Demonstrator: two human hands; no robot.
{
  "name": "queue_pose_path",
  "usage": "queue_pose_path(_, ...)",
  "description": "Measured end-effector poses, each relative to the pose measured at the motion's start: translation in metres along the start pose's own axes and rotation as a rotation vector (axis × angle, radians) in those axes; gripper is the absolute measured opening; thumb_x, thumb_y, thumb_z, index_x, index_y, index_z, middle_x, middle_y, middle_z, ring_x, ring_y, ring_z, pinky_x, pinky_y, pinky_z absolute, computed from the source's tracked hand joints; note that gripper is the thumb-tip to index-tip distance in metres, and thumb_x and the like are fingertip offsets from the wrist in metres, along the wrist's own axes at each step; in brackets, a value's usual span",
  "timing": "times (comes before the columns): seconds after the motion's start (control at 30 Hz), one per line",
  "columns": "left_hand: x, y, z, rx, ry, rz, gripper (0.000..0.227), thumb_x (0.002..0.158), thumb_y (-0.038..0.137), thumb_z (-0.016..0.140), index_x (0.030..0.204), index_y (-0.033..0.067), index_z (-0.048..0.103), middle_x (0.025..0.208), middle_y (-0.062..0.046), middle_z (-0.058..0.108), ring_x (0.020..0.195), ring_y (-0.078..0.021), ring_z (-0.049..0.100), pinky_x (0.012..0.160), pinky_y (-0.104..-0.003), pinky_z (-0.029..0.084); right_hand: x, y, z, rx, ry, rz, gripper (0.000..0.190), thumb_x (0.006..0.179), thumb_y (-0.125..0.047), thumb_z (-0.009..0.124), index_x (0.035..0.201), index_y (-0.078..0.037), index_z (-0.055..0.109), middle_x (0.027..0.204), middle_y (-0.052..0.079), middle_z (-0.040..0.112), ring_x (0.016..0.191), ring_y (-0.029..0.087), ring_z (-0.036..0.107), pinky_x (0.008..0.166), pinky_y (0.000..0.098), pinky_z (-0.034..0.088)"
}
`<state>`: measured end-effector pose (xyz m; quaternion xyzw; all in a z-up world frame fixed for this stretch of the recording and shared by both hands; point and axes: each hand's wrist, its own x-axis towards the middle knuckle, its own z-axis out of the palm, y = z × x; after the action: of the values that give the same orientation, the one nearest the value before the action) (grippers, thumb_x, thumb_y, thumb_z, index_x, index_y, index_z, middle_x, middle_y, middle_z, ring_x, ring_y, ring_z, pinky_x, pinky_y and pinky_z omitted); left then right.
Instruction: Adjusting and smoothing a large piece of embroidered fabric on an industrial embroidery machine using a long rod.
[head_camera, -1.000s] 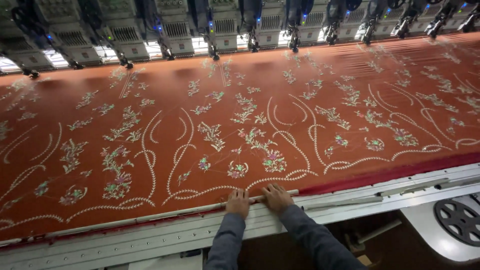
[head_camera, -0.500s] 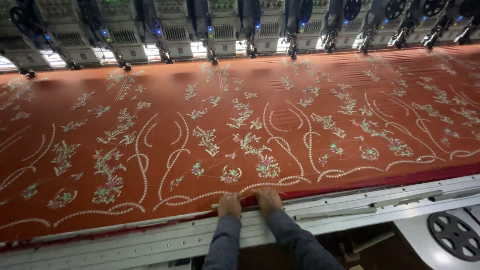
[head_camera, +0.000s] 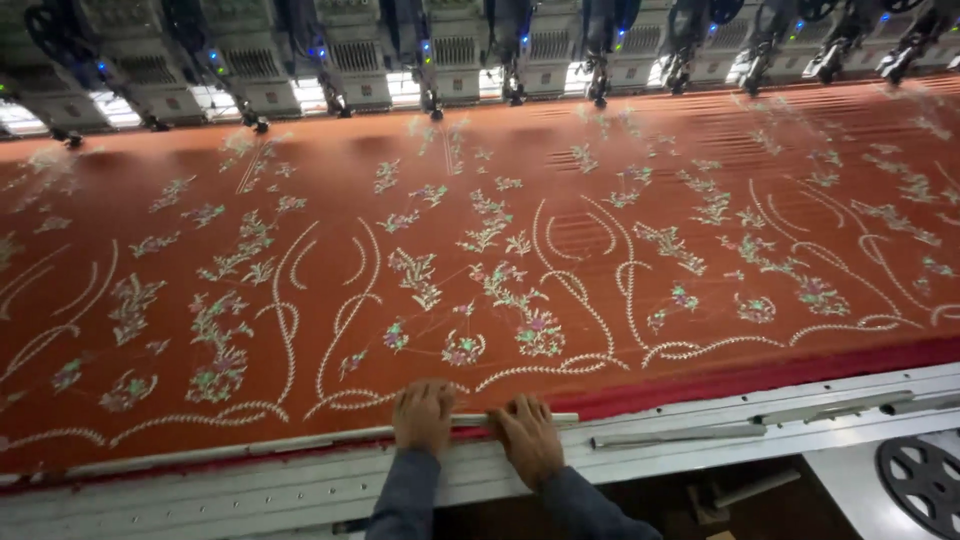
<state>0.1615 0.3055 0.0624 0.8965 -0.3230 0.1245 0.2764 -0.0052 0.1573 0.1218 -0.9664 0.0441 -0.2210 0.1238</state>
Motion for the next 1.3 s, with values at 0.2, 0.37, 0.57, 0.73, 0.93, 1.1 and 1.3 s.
queue_pose_path(0.2, -0.028, -0.041, -0.021, 0.06, -0.139, -0.017, 0.051, 0.103, 0.05, 0.041, 0.132, 0.0147, 0.063, 0.139, -0.012, 0.06, 0.131, -0.0337, 0.049, 0.118, -0.052, 0.027, -0.064, 0.036, 0.029, -0.034, -0.019, -0.014, 0.038, 0.087, -0.032, 0.071, 0.125, -0.032, 0.066, 0.112, 0.003, 0.058, 0.101, 0.028, 0.054, 0.084, 0.0471, 0.043)
queue_pose_path(0.37, -0.061, -0.07, -0.006, 0.07, -0.33, -0.09, 0.052, 0.1, 0.055, 0.044, 0.137, 0.0215, 0.06, 0.152, -0.002, 0.049, 0.144, -0.0202, 0.04, 0.123, -0.054, 0.011, -0.062, 0.02, 0.019, -0.081, -0.066, 0.002, 0.052, 0.088, -0.06, 0.061, 0.13, -0.029, 0.059, 0.12, 0.007, 0.055, 0.111, 0.027, 0.053, 0.1, 0.051, 0.032)
queue_pose_path(0.57, -0.054, -0.082, -0.038, -0.036, -0.43, -0.072, 0.053, 0.103, 0.049, 0.035, 0.14, 0.0191, 0.059, 0.153, -0.002, 0.049, 0.146, -0.0192, 0.036, 0.125, -0.052, 0.008, -0.017, -0.033, 0.042, -0.055, -0.12, 0.022, 0.048, 0.09, -0.057, 0.066, 0.126, -0.025, 0.059, 0.131, 0.007, 0.054, 0.121, 0.028, 0.051, 0.104, 0.0509, 0.031)
queue_pose_path(0.73, -0.065, -0.177, -0.039, 0.008, -0.349, 0.042, 0.044, 0.105, 0.044, 0.043, 0.137, 0.0213, 0.063, 0.149, -0.002, 0.05, 0.138, -0.0249, 0.045, 0.12, -0.059, 0.02, 0.035, -0.101, 0.083, -0.032, -0.016, -0.097, 0.047, 0.097, -0.05, 0.057, 0.132, -0.019, 0.058, 0.126, 0.009, 0.058, 0.113, 0.03, 0.054, 0.1, 0.0509, 0.032)
queue_pose_path(0.93, -0.063, -0.247, -0.096, 0.216, -0.413, 0.0, 0.037, 0.106, 0.029, 0.042, 0.138, 0.0239, 0.06, 0.15, 0.002, 0.05, 0.135, -0.0199, 0.049, 0.117, -0.046, 0.031, 0.091, -0.195, 0.155, 0.052, -0.249, -0.028, 0.043, 0.1, -0.045, 0.049, 0.129, -0.014, 0.06, 0.132, 0.013, 0.056, 0.12, 0.037, 0.054, 0.107, 0.0561, 0.029)
queue_pose_path(1.1, -0.052, -0.3, -0.102, 0.153, -0.333, 0.074, 0.026, 0.098, 0.038, 0.058, 0.113, 0.0236, 0.073, 0.128, -0.004, 0.061, 0.118, -0.0281, 0.06, 0.106, -0.05, 0.038, 0.116, -0.239, 0.209, -0.002, -0.285, -0.005, 0.054, 0.099, -0.06, 0.051, 0.126, -0.014, 0.062, 0.141, 0.016, 0.053, 0.127, 0.04, 0.05, 0.108, 0.0555, 0.03)
queue_pose_path(1.3, -0.053, -0.306, -0.116, 0.193, -0.403, 0.036, 0.048, 0.094, 0.045, 0.069, 0.131, 0.0152, 0.059, 0.134, -0.009, 0.057, 0.126, -0.0292, 0.054, 0.102, -0.049, 0.046, 0.119, -0.266, 0.193, -0.049, -0.315, 0.117, 0.048, 0.095, -0.052, 0.06, 0.123, -0.012, 0.058, 0.13, 0.012, 0.058, 0.125, 0.035, 0.051, 0.097, 0.0522, 0.044)
